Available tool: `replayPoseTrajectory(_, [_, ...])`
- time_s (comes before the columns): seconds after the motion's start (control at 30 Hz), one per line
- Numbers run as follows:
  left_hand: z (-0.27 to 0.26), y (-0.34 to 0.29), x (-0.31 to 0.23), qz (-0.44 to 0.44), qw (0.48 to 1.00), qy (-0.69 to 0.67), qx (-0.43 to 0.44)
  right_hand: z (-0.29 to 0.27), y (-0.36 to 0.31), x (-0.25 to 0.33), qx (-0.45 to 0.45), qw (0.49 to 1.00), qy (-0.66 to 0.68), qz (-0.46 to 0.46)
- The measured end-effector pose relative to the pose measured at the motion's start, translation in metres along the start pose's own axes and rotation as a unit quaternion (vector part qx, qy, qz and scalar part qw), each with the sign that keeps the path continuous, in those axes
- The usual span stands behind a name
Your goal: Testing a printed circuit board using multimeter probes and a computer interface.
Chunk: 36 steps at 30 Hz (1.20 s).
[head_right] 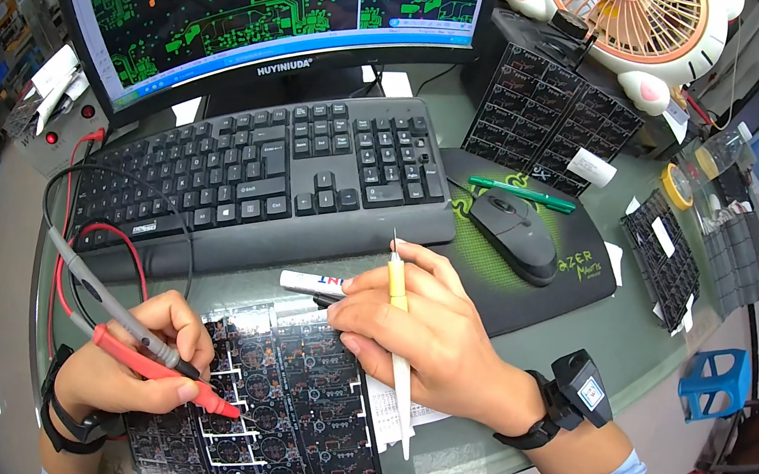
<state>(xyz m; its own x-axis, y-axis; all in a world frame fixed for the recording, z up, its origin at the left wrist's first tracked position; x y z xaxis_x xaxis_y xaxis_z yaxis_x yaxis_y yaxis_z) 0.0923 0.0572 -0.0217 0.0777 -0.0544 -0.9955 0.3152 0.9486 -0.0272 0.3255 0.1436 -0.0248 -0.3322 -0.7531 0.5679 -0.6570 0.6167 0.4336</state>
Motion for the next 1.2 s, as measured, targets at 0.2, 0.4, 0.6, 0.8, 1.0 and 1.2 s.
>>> replayPoseTrajectory(0.2, [0.001, -0.001, -0.004, 0.01, 1.0, 0.012, -0.005, -0.001, 0.0, 0.002, 0.0, 1.0, -0.001, -0.007])
replayPoseTrajectory(0.4, [-0.004, -0.001, 0.001, -0.005, 1.0, 0.022, 0.022, -0.001, 0.0, 0.001, 0.009, 1.0, 0.011, -0.011])
replayPoseTrajectory(0.6, [-0.001, 0.0, 0.0, 0.01, 1.0, 0.011, -0.007, -0.001, -0.001, 0.002, 0.015, 1.0, 0.014, -0.016])
replayPoseTrajectory(0.8, [-0.002, 0.0, 0.001, 0.01, 1.0, 0.028, -0.001, -0.003, -0.001, 0.004, 0.014, 1.0, 0.014, -0.019])
replayPoseTrajectory(1.0, [0.0, -0.001, -0.002, -0.002, 1.0, -0.001, 0.016, -0.004, -0.001, 0.005, 0.024, 0.999, 0.017, -0.024])
replayPoseTrajectory(1.2, [0.0, 0.001, -0.002, 0.017, 0.999, 0.032, 0.006, 0.002, -0.004, 0.014, 0.059, 0.995, 0.057, -0.062])
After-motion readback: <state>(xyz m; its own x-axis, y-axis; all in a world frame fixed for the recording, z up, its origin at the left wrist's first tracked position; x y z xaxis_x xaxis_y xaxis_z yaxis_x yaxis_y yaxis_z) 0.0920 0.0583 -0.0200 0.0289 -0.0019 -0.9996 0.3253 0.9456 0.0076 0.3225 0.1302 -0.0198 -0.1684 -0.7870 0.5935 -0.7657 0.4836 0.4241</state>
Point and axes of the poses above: each hand's wrist, its own y-axis towards the middle knuckle, its own z-axis out of the palm, x = y × z, the point moved 4 cm from there along y, towards the middle knuckle, and after that the axes turned 13 degrees about z, right-handed, at the moved point
